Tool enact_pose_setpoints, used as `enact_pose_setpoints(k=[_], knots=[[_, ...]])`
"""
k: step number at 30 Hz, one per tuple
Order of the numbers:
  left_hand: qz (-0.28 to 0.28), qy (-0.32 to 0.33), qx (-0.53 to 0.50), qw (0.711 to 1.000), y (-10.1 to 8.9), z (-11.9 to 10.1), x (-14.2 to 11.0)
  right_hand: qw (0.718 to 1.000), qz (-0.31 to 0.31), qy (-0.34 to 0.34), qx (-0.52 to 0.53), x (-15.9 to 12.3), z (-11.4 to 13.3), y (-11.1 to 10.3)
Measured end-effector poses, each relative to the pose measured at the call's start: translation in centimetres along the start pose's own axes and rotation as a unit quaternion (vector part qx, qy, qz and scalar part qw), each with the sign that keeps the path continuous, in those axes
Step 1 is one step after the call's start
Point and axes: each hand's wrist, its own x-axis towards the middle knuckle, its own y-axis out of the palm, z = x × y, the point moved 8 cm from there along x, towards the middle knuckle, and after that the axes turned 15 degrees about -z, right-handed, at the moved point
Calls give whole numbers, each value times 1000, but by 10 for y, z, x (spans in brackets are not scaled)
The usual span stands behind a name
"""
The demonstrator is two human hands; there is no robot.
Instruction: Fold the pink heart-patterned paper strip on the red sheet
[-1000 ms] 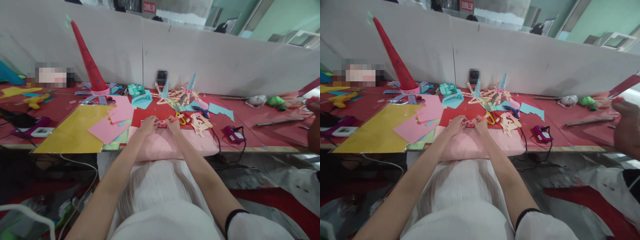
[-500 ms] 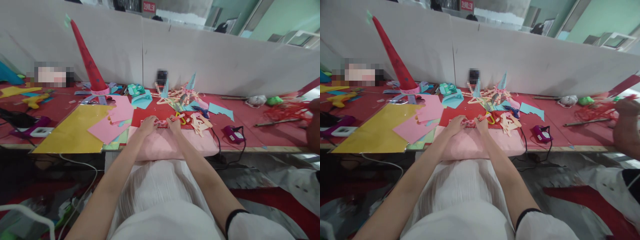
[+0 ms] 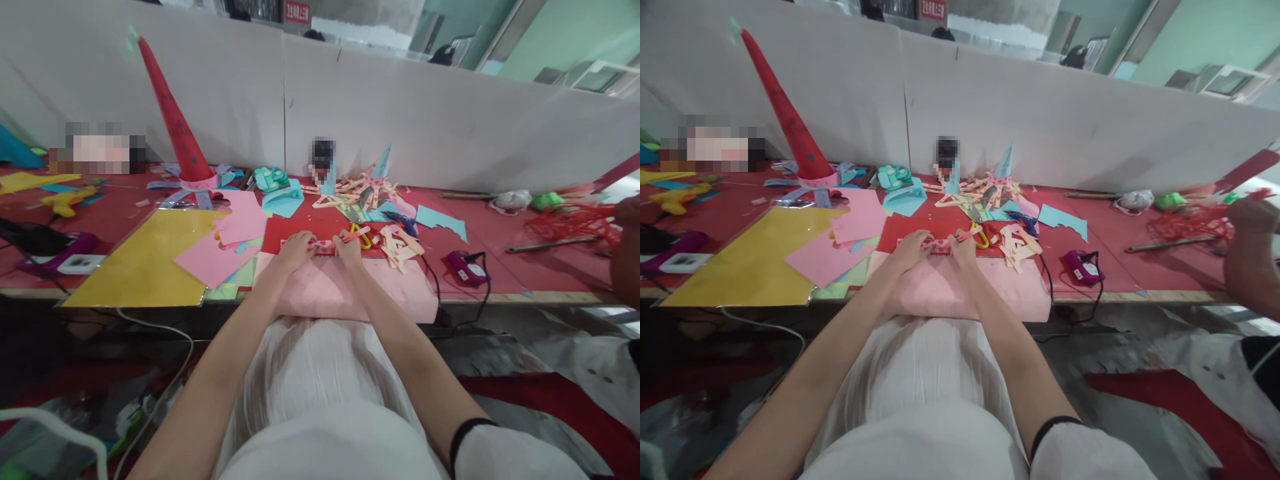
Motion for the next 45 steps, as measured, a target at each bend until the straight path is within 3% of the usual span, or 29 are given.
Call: enact_pose_setpoints(k=[15, 21, 27, 39, 45], knots=[[5, 16, 4, 1000, 1, -1, 0, 996, -19, -65, -51, 1, 4, -2], [8, 9, 2, 1000, 1, 1, 0, 999, -5, -19, -29, 0, 2, -1], [7, 8, -3, 1000, 1, 0, 0, 998, -14, -45, -38, -1, 4, -2], [14, 6, -3, 1000, 0, 0, 0, 1000, 11, -5, -10, -2, 2, 2], [13, 3, -3, 1000, 0, -1, 0, 1000, 1, -20, -8, -1, 3, 1]])
